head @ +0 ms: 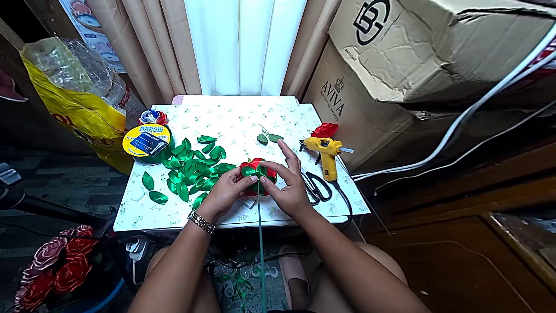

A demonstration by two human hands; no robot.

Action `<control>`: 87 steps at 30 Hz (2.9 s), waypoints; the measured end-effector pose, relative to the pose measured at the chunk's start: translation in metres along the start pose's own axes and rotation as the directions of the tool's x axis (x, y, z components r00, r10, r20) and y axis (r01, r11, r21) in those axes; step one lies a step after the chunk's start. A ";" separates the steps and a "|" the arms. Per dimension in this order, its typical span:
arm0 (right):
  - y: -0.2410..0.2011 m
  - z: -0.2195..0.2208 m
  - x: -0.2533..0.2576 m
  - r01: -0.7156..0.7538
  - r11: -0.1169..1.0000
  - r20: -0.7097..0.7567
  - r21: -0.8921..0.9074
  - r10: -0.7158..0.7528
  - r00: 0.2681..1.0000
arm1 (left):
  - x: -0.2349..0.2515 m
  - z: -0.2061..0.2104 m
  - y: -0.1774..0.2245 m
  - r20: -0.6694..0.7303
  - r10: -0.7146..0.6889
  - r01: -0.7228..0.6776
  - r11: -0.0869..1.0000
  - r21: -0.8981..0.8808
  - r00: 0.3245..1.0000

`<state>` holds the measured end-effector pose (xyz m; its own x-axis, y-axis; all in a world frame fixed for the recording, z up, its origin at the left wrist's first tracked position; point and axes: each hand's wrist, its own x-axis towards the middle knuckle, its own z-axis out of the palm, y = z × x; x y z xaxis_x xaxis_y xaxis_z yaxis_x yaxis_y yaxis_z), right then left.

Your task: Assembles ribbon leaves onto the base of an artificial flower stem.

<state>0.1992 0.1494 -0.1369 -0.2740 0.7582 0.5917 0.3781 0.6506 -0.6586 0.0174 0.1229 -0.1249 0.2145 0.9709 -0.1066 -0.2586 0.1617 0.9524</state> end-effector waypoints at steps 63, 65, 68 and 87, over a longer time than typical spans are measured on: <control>0.007 -0.004 0.007 0.182 0.982 -0.006 0.055 -0.182 0.983 | 0.003 -0.009 -0.013 0.132 0.747 -0.529 0.323 0.784 0.652; 0.006 -0.004 0.006 0.162 0.985 0.001 0.058 -0.162 0.987 | 0.006 -0.008 -0.015 0.157 0.757 -0.518 0.265 0.814 0.634; 0.007 -0.003 0.006 0.147 0.987 -0.005 0.062 -0.147 0.989 | 0.009 -0.006 -0.016 0.184 0.754 -0.523 0.238 0.818 0.631; 0.013 -0.011 0.008 0.050 0.933 0.080 0.355 -0.084 0.993 | -0.001 -0.019 -0.001 0.147 0.039 -0.029 0.997 -0.070 0.988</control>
<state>0.2118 0.1634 -0.1354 -0.3749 0.7018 0.6057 0.0248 0.6608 -0.7502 -0.0004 0.1249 -0.1315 0.3407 0.9398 -0.0265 -0.3296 0.1458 0.9328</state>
